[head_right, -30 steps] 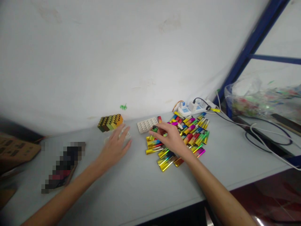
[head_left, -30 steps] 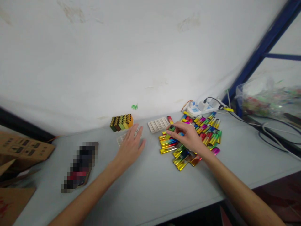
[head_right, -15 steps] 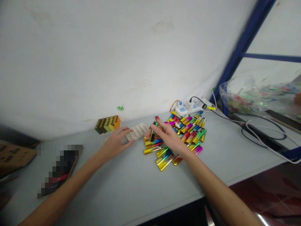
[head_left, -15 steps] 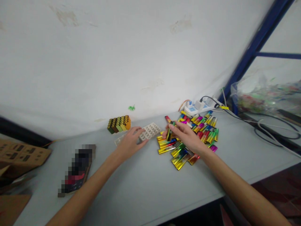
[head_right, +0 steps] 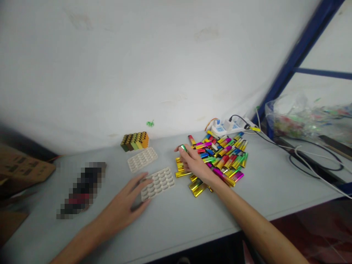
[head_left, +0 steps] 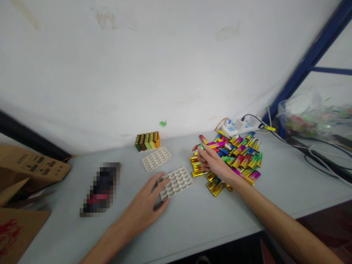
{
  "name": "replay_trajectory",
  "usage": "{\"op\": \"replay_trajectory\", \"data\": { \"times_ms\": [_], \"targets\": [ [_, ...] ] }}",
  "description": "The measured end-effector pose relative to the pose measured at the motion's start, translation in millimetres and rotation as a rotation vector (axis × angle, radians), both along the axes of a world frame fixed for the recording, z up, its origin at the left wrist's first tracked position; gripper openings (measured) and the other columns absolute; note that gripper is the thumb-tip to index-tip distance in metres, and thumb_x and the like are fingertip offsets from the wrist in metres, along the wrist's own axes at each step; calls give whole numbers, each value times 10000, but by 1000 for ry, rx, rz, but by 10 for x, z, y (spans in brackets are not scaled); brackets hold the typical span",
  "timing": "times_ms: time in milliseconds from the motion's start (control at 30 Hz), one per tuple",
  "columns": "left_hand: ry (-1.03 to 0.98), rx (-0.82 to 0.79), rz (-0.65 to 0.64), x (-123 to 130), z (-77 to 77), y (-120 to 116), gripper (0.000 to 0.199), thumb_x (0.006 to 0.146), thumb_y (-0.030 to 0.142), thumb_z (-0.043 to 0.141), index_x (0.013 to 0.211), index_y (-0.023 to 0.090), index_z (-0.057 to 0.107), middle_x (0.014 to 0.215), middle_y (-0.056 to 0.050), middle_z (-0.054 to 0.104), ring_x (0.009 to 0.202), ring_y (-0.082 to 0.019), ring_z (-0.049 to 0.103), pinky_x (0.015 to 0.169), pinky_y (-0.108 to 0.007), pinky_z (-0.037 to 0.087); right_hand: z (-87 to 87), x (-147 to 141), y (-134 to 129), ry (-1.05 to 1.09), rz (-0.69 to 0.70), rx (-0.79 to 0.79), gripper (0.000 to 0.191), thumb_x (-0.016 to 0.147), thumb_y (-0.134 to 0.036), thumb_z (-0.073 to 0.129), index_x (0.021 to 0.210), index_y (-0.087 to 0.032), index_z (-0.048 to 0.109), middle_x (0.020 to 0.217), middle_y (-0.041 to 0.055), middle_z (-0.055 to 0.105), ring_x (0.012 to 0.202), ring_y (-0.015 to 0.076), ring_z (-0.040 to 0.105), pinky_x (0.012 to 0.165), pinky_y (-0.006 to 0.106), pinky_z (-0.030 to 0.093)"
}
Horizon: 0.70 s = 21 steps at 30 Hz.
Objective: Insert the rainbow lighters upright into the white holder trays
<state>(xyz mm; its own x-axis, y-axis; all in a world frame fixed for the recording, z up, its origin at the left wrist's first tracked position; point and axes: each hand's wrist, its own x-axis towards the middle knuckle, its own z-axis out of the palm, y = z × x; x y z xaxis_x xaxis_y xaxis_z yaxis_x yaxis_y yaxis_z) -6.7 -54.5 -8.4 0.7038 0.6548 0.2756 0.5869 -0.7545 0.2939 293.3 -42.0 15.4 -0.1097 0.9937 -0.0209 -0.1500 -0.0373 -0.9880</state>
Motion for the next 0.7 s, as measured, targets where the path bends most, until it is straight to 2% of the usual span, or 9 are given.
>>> {"op": "replay_trajectory", "data": {
  "times_ms": [133,300,433,567,700],
  "targets": [
    [6,-38,-134,242,66,247,447,966,258,590,1409,241,539,1437,-133,574,1348,-292,548,1150,-498,477,-22,-88,62,-177,-60,60,549,895,-741,571,735,-224,479,602,-76,315,488,88,267,426,224,219],
    [-25,-51,-209,384,25,454,583,883,273,703,1429,221,503,1383,-115,612,1304,-287,552,1161,-486,446,50,-242,215,-319,-229,126,659,879,-783,540,566,-228,373,515,-59,307,470,86,272,435,254,189],
    [-79,-67,-186,353,-27,478,598,901,322,716,1438,215,476,1391,-119,597,1317,-282,533,1175,-478,425,82,-386,283,-244,-231,109,667,833,-779,595,532,-227,371,493,-64,299,450,78,258,431,252,178],
    [-82,-64,-173,328,-53,452,633,914,350,709,1476,218,447,1393,-123,593,1327,-290,529,1177,-489,423,50,-448,261,-20,-93,-65,659,846,-801,486,538,-222,422,473,-80,253,411,69,178,418,249,115],
    [-51,37,-84,312,-86,435,724,888,433,734,1488,162,431,1391,-165,587,1327,-341,528,1158,-531,437,15,-447,231,75,-56,-152,545,863,-629,505,523,-222,380,470,-84,235,418,63,129,429,250,87]
  ]
}}
